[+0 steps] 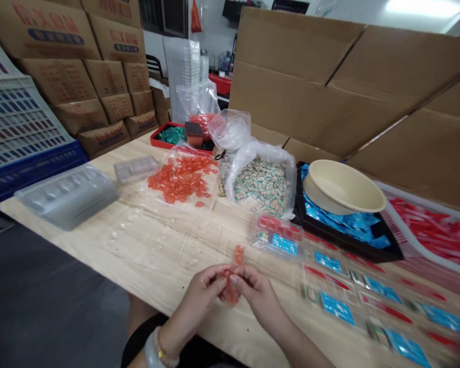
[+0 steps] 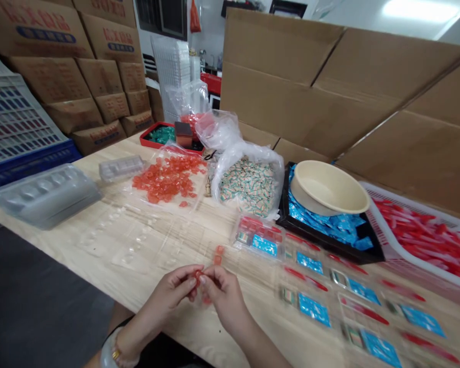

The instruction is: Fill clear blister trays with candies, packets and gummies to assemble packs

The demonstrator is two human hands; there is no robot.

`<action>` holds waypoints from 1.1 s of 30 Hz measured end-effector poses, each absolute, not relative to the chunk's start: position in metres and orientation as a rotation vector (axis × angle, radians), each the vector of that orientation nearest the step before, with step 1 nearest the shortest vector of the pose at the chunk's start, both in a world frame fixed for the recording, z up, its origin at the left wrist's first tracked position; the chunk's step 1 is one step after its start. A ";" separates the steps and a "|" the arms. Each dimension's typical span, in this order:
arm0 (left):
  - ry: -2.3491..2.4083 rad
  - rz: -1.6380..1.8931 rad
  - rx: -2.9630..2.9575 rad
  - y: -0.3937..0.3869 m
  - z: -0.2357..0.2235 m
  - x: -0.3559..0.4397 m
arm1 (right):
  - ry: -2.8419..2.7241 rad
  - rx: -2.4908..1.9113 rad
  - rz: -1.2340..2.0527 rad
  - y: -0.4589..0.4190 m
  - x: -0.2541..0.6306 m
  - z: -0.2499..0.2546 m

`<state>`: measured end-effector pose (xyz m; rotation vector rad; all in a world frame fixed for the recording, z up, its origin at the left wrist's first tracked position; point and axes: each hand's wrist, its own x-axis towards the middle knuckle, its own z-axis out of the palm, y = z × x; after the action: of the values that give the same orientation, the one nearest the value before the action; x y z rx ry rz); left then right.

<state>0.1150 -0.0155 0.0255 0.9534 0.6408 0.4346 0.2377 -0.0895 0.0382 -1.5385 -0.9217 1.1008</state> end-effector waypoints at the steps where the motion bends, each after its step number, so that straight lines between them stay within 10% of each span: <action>1: 0.613 0.437 0.984 -0.014 0.025 0.116 | -0.824 -1.465 1.199 -0.085 0.238 0.039; 33: 0.636 0.367 1.508 -0.003 0.043 0.113 | -0.796 -1.635 1.355 -0.077 0.239 0.052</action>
<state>0.1131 -0.0035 0.0429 1.5077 0.6355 0.3669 0.2387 -0.0766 0.0515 -1.6348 -0.7964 1.3550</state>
